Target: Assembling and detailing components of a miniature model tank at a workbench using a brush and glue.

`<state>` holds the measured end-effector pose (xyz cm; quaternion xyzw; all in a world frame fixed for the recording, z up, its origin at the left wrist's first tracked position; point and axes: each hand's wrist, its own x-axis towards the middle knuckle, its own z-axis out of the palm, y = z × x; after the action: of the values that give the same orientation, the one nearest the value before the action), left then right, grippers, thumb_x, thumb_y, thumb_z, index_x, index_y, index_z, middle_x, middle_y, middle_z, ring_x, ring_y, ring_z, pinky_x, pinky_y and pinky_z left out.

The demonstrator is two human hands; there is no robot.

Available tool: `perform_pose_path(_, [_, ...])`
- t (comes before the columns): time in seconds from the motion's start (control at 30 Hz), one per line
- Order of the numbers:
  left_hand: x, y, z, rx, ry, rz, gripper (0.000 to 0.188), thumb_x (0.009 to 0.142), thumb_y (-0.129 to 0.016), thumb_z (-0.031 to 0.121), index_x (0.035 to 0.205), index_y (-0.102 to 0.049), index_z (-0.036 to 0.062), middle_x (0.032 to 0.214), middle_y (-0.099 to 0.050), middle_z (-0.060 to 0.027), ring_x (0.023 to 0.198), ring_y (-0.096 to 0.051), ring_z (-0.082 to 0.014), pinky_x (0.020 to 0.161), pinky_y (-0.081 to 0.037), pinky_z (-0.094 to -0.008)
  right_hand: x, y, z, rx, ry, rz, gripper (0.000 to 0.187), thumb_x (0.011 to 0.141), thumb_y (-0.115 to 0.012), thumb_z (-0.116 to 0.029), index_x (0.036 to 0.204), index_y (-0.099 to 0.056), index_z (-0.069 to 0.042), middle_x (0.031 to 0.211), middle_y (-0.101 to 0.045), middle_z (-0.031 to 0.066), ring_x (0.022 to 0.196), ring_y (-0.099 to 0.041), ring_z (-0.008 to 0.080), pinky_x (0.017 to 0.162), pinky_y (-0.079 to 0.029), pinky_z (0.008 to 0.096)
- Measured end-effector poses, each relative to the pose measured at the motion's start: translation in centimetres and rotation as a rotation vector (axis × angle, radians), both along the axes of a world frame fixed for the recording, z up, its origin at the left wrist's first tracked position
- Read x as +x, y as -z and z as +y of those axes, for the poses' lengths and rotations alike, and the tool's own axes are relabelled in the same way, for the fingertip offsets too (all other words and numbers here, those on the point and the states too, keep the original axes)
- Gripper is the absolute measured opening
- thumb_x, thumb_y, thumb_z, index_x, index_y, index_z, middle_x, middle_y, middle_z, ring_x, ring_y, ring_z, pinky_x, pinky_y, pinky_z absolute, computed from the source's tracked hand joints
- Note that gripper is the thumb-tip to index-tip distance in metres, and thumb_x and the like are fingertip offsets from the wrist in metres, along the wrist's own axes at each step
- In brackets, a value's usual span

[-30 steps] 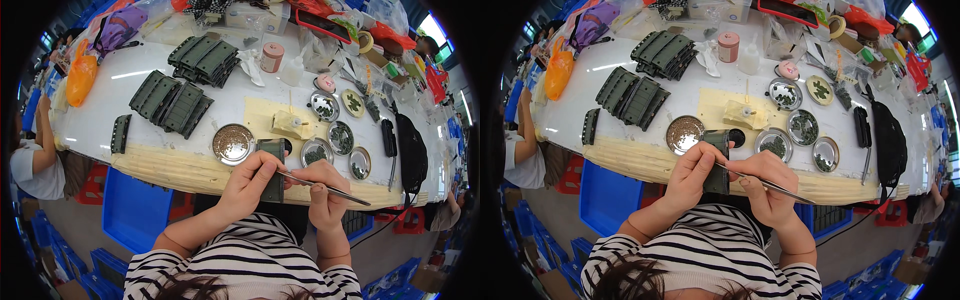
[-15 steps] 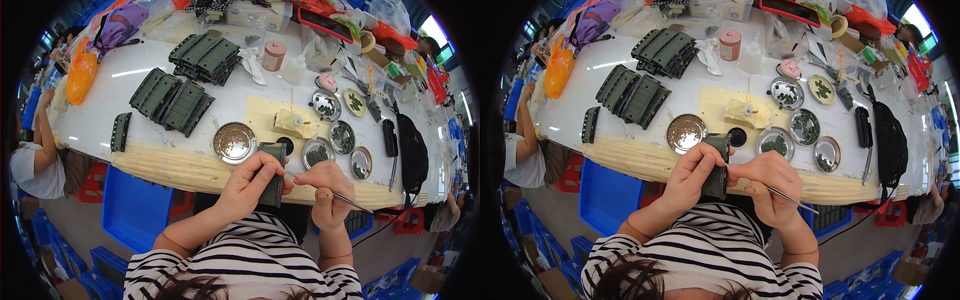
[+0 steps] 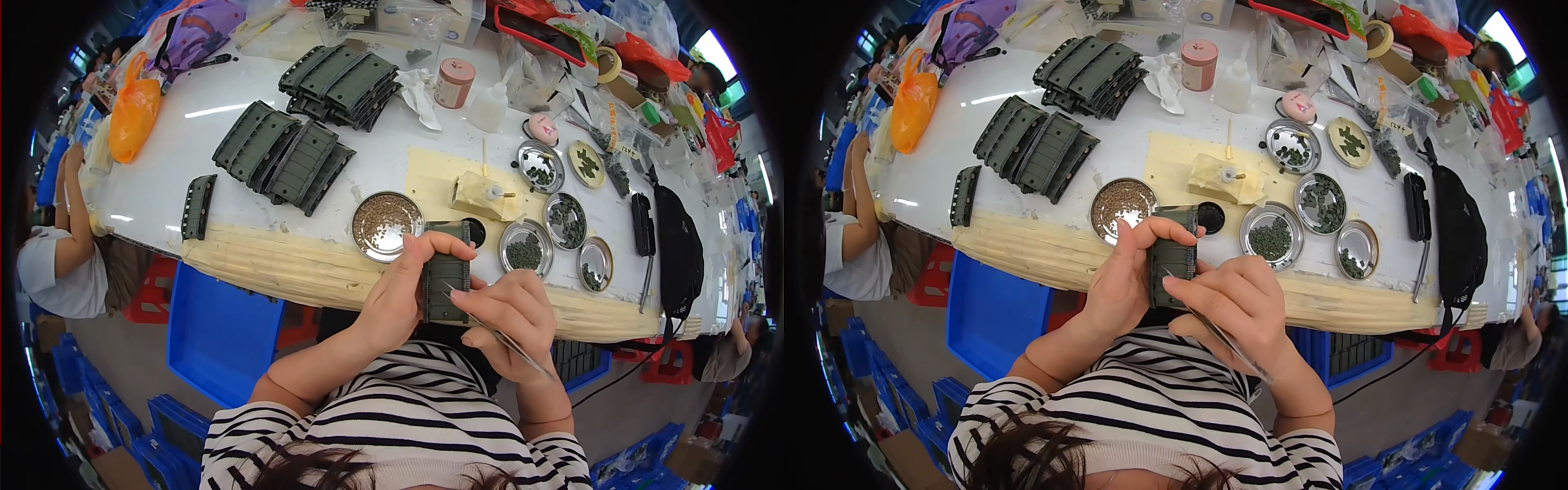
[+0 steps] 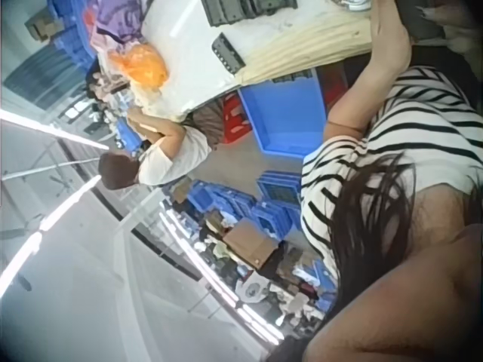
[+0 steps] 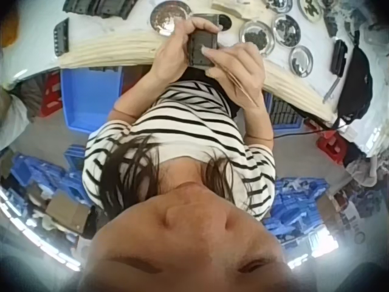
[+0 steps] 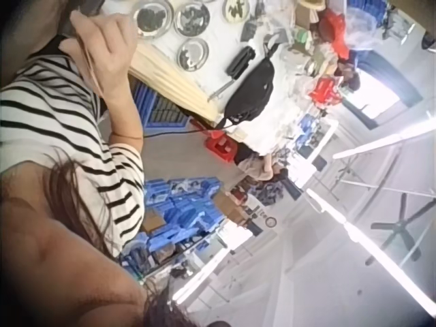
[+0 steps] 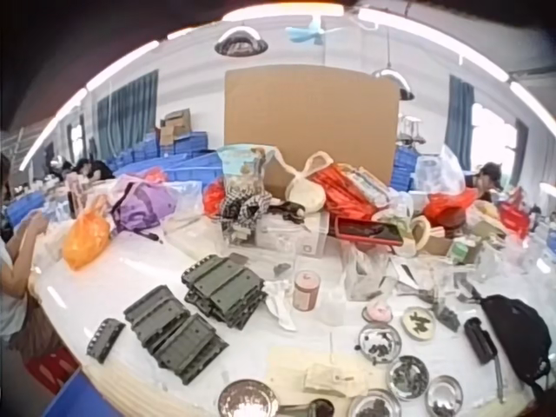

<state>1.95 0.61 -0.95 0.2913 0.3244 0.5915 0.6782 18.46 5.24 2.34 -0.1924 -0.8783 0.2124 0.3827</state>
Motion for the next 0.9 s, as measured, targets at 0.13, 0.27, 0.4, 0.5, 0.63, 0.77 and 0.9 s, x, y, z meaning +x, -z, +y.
perform_pose_path(0.13, [0.1,0.1,-0.2,0.018,-0.001,0.000,0.070,0.098,-0.010,0.058,0.116,-0.047,0.0013,0.126,-0.049,-0.0159,0.103,-0.060,-0.0237,0.093,-0.049,-0.0367,-0.1,0.3,-1.3,0.145,0.033,-0.077,0.043,0.070,-0.073,-0.037,0.103,-0.071,-0.009,0.081,-0.061,-0.0007,0.074,-0.052,0.0182,0.065,-0.042,0.0311])
perform_pose_path(0.27, [0.3,-0.1,-0.2,0.034,-0.030,0.048,0.071,0.098,-0.010,0.059,0.117,-0.046,0.0010,0.129,-0.046,-0.0165,0.104,-0.059,-0.0246,0.093,-0.049,-0.0380,-0.3,0.6,-1.5,0.163,0.029,-0.081,0.044,0.069,-0.074,-0.036,0.104,-0.070,-0.010,0.081,-0.059,-0.0015,0.075,-0.053,0.0177,0.064,-0.041,0.0310])
perform_pose_path(0.4, [0.1,-0.1,-0.3,0.051,-0.020,0.076,0.072,0.097,-0.010,0.060,0.117,-0.046,0.0009,0.131,-0.045,-0.0166,0.105,-0.059,-0.0247,0.094,-0.049,-0.0382,-0.4,0.6,-1.4,0.119,0.019,-0.059,0.046,0.066,-0.075,-0.034,0.104,-0.070,-0.009,0.080,-0.059,-0.0012,0.075,-0.052,0.0182,0.064,-0.041,0.0314])
perform_pose_path(0.5, [0.1,0.0,-0.4,0.060,-0.019,0.089,0.072,0.097,-0.011,0.060,0.117,-0.046,0.0009,0.131,-0.045,-0.0168,0.105,-0.059,-0.0246,0.095,-0.048,-0.0383,-0.4,0.6,-1.5,0.060,0.032,-0.030,0.044,0.064,-0.077,-0.029,0.103,-0.070,-0.008,0.078,-0.059,0.0000,0.073,-0.051,0.0191,0.064,-0.042,0.0320])
perform_pose_path(0.63, [0.2,0.0,-0.4,0.073,-0.021,0.099,0.072,0.097,-0.011,0.061,0.118,-0.046,0.0011,0.132,-0.044,-0.0169,0.106,-0.059,-0.0247,0.096,-0.046,-0.0382,-0.5,0.4,-1.5,-0.068,0.037,0.005,0.036,0.068,-0.078,-0.020,0.100,-0.071,-0.006,0.078,-0.061,0.0024,0.072,-0.050,0.0208,0.066,-0.042,0.0320])
perform_pose_path(0.77, [0.1,0.1,-0.4,0.078,-0.022,0.109,0.071,0.097,-0.011,0.060,0.116,-0.046,0.0015,0.132,-0.044,-0.0170,0.107,-0.059,-0.0246,0.097,-0.045,-0.0378,-0.7,0.4,-1.2,-0.113,0.029,0.058,0.029,0.071,-0.075,-0.013,0.099,-0.072,-0.005,0.078,-0.062,0.0042,0.071,-0.050,0.0216,0.067,-0.042,0.0311])
perform_pose_path(0.9, [0.0,0.3,-0.4,0.069,-0.023,0.043,0.063,0.100,-0.014,0.055,0.110,-0.046,0.0022,0.131,-0.045,-0.0168,0.107,-0.059,-0.0245,0.095,-0.047,-0.0364,-0.1,0.6,-1.0,-0.145,0.025,0.078,0.026,0.074,-0.072,-0.010,0.099,-0.071,-0.004,0.079,-0.064,0.0049,0.070,-0.050,0.0210,0.067,-0.042,0.0297])
